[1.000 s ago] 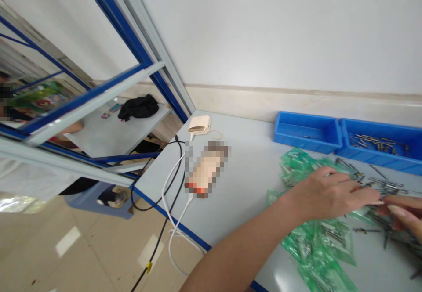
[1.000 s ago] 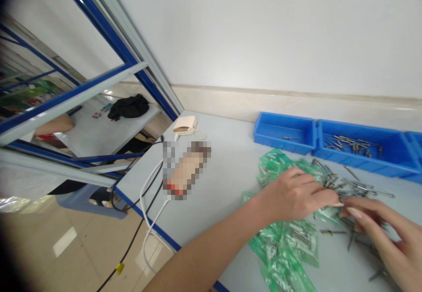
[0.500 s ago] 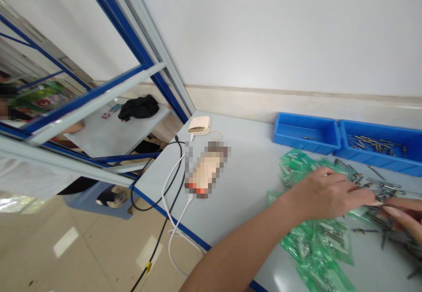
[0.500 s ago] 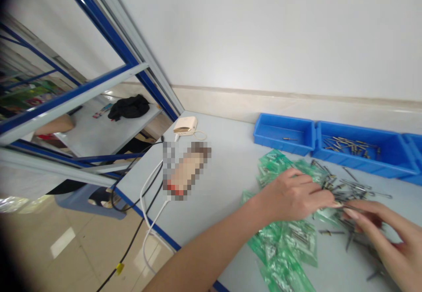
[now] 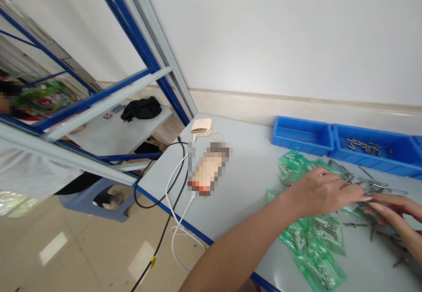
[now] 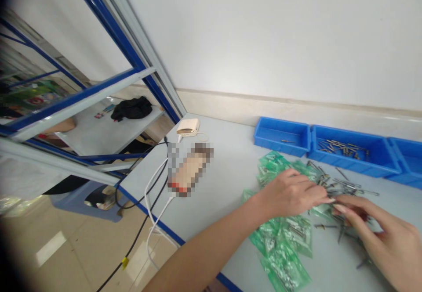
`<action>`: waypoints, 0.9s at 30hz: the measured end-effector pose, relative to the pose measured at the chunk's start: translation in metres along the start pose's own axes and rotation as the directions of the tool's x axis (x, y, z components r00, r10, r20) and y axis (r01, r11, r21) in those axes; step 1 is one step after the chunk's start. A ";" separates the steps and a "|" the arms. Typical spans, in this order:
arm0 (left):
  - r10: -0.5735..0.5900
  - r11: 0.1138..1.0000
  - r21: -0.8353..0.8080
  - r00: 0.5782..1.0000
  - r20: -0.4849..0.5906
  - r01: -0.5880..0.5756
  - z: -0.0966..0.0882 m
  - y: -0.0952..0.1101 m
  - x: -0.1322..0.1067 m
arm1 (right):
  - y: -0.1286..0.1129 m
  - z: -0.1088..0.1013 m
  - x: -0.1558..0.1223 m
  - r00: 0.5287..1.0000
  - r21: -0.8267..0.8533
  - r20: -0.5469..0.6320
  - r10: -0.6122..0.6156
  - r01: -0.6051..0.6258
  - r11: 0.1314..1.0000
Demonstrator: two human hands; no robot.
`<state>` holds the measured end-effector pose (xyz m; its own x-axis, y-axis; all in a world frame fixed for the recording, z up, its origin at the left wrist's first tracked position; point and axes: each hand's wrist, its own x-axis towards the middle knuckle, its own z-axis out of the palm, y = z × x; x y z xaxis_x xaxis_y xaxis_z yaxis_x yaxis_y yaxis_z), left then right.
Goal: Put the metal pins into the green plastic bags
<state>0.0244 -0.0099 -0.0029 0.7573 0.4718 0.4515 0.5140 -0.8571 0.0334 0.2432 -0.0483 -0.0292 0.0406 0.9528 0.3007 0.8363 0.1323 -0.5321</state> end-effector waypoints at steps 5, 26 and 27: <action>-0.007 1.000 -0.019 1.000 -0.007 0.007 0.002 0.003 0.002 | -0.013 -0.006 0.001 0.999 0.037 -0.024 -0.030 0.030 0.999; -0.848 0.507 0.150 0.523 -0.092 0.849 -0.143 -0.030 -0.250 | -0.034 -0.008 0.008 0.990 0.014 0.132 -0.046 0.045 0.999; -0.845 0.515 0.144 0.528 -0.080 0.845 -0.143 -0.030 -0.249 | -0.033 -0.009 0.008 0.991 0.006 0.129 -0.045 0.045 0.999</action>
<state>-0.2374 -0.1317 0.0111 -0.0665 0.9573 0.2814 0.9627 -0.0125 0.2703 0.2204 -0.0471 -0.0022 -0.0680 0.9732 0.2197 0.8337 0.1763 -0.5233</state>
